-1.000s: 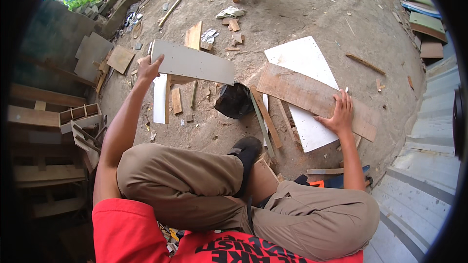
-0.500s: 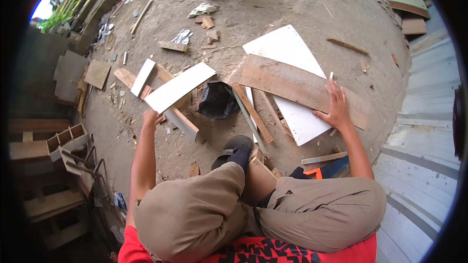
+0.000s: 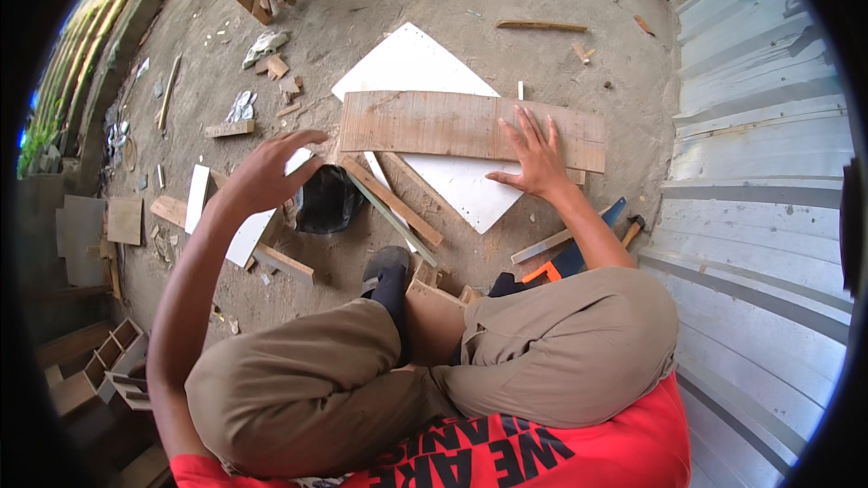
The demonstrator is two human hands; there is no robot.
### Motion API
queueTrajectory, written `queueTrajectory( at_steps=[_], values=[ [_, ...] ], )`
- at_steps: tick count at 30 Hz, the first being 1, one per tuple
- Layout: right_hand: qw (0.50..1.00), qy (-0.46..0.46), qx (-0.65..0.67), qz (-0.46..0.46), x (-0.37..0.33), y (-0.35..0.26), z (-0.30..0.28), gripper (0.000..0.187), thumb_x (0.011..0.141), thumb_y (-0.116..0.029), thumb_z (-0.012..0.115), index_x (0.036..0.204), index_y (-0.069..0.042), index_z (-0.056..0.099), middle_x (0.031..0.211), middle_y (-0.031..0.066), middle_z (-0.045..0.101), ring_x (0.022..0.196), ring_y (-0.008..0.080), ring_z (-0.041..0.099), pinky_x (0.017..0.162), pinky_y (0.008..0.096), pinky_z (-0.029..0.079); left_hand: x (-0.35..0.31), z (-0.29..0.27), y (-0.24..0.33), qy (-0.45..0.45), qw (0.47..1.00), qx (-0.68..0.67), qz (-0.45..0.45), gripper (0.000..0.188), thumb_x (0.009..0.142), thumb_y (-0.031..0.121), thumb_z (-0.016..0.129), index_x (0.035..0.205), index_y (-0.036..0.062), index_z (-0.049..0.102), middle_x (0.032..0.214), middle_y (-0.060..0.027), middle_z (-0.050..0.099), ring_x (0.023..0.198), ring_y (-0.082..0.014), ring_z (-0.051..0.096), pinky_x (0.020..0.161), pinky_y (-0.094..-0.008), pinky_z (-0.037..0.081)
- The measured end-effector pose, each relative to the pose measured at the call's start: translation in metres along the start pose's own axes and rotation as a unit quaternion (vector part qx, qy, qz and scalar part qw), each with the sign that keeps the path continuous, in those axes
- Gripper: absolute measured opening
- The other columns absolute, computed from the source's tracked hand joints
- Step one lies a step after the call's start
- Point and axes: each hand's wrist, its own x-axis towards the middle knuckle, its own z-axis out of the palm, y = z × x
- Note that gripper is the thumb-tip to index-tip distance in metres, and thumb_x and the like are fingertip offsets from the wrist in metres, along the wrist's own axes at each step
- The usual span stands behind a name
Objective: The person assembles a small wooden box by fitting white and brown wooden panels together. They use a hammer to secure the joints and a hand saw to trim excess wood from the panels. The person works while sitting on the ground in an outdoor area.
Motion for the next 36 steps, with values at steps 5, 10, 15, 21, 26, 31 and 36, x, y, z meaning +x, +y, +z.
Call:
queueTrajectory(
  at_steps=[5, 10, 15, 21, 26, 31, 36],
  values=[
    [0.999, 0.014, -0.022, 0.033, -0.001, -0.004, 0.006, 0.075, 0.089, -0.076, 0.039, 0.152, -0.034, 0.037, 0.163, 0.0118, 0.022, 0.151, 0.0281, 0.018, 0.12, 0.0623, 0.007, 0.064, 0.002, 0.061, -0.139, 0.958, 0.191, 0.165, 0.044, 0.098, 0.029, 0.058, 0.136, 0.0074, 0.053, 0.149, -0.0145, 0.044, 0.138, -0.0305, 0.043, 0.116, -0.0451, 0.033],
    [0.999, -0.008, 0.009, 0.043, 0.001, -0.008, 0.001, 0.074, 0.09, -0.074, 0.04, 0.152, -0.035, 0.036, 0.163, 0.008, 0.022, 0.152, 0.0246, 0.018, 0.121, 0.0593, 0.008, 0.141, 0.045, 0.071, -0.131, 0.926, 0.327, 0.133, 0.06, 0.1, 0.043, 0.05, 0.15, 0.0105, 0.038, 0.16, -0.0149, 0.027, 0.148, -0.03, 0.026, 0.121, -0.0519, 0.022],
    [0.997, -0.009, 0.042, 0.056, 0.01, -0.019, -0.009, 0.075, 0.088, -0.075, 0.039, 0.152, -0.037, 0.035, 0.165, 0.0048, 0.02, 0.152, 0.0229, 0.015, 0.123, 0.0555, 0.008, 0.191, 0.157, 0.052, -0.014, 0.991, 0.124, -0.054, 0.071, 0.1, 0.064, 0.031, 0.159, 0.0261, 0.02, 0.167, -0.0121, 0.005, 0.153, -0.0311, 0.007, 0.113, -0.0734, 0.007],
    [0.99, -0.018, 0.106, 0.096, -0.011, 0.005, -0.011, 0.072, 0.084, -0.065, 0.059, 0.147, -0.031, 0.046, 0.164, 0.0065, 0.02, 0.152, 0.0233, 0.016, 0.123, 0.0534, 0.007, 0.201, 0.233, 0.078, 0.204, 0.97, 0.131, -0.011, 0.066, 0.101, 0.056, 0.036, 0.159, 0.0265, 0.023, 0.166, -0.0119, 0.016, 0.153, -0.0325, 0.011, 0.112, -0.0729, 0.004],
    [0.963, -0.059, 0.199, 0.171, 0.007, -0.006, -0.024, 0.079, 0.075, -0.068, 0.069, 0.141, -0.027, 0.054, 0.164, 0.007, 0.021, 0.153, 0.0233, 0.014, 0.122, 0.0589, 0.003, 0.202, 0.234, 0.077, 0.215, 0.963, 0.159, -0.019, 0.065, 0.101, 0.055, 0.036, 0.157, 0.0243, 0.029, 0.165, -0.0137, 0.016, 0.153, -0.0342, 0.013, 0.112, -0.0727, 0.008],
    [0.973, -0.123, 0.17, 0.094, -0.005, 0.007, -0.028, 0.075, 0.088, -0.06, 0.06, 0.151, -0.024, 0.04, 0.165, 0.0083, 0.014, 0.153, 0.0235, 0.01, 0.123, 0.0541, 0.005, 0.203, 0.233, 0.083, 0.226, 0.962, 0.155, -0.002, 0.065, 0.101, 0.055, 0.036, 0.157, 0.0222, 0.03, 0.165, -0.0146, 0.018, 0.152, -0.0346, 0.014, 0.112, -0.0724, 0.009],
    [0.933, -0.331, 0.141, -0.017, -0.072, 0.045, -0.121, 0.069, 0.089, -0.038, 0.07, 0.145, -0.007, 0.043, 0.157, 0.0158, 0.034, 0.14, 0.0304, 0.042, 0.119, 0.0498, 0.029, 0.207, 0.235, 0.078, 0.248, 0.954, 0.167, 0.008, 0.063, 0.101, 0.054, 0.037, 0.156, 0.0243, 0.031, 0.164, -0.0132, 0.02, 0.152, -0.0318, 0.016, 0.113, -0.0726, 0.008]
  ],
)
